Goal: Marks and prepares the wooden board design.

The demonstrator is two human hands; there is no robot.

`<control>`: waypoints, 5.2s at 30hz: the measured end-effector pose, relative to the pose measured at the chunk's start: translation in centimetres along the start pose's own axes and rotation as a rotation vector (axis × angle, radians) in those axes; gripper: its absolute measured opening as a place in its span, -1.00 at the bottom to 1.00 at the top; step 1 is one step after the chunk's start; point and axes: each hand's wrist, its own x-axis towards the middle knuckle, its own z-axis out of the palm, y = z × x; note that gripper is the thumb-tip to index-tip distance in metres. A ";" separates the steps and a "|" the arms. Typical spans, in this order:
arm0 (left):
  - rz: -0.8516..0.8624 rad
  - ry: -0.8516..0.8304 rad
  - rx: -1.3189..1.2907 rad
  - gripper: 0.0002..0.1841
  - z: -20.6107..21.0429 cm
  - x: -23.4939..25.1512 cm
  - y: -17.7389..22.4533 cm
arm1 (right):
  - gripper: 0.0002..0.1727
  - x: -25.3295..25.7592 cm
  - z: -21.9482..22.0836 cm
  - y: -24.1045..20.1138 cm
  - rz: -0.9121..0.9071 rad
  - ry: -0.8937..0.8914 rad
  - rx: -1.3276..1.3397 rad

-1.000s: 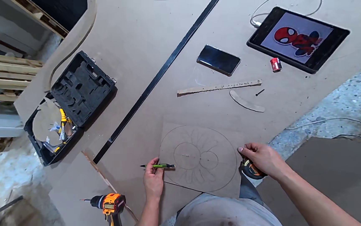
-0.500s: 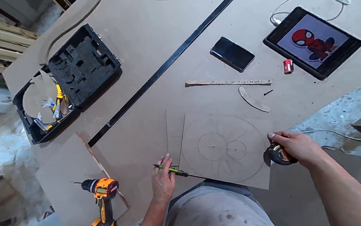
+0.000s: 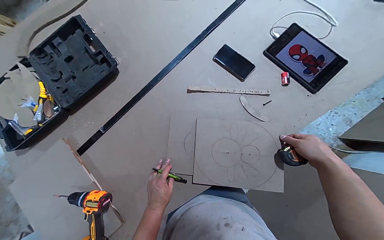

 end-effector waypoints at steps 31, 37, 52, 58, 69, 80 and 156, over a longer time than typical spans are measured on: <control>0.050 -0.178 -0.130 -0.61 1.3 1.8 3.5 | -0.54 -2.7 3.1 0.9 -0.117 -0.143 -0.073; 0.102 -0.247 -0.113 -0.54 1.1 1.7 2.4 | -0.55 -2.2 1.5 0.4 -0.115 -0.035 0.101; 0.124 -0.167 -0.078 -0.62 -1.2 -2.4 -3.4 | -0.46 4.5 4.1 -13.4 -0.262 -0.007 0.099; 0.093 -0.165 -0.085 -0.65 -1.8 -4.6 -3.9 | -0.45 6.1 7.0 -19.4 -0.334 -0.058 0.018; -0.031 -0.124 -0.077 -0.63 -1.7 -7.2 -3.5 | -0.30 7.3 8.5 -25.1 -0.582 -0.106 -0.521; -0.419 -0.006 -0.219 -0.47 -4.0 -2.1 -2.3 | -0.35 0.9 7.2 -19.0 -0.506 0.006 -0.374; -0.335 0.155 -0.249 -0.86 -2.1 2.5 1.1 | -0.72 -6.7 12.1 -7.1 -0.664 -0.279 -0.580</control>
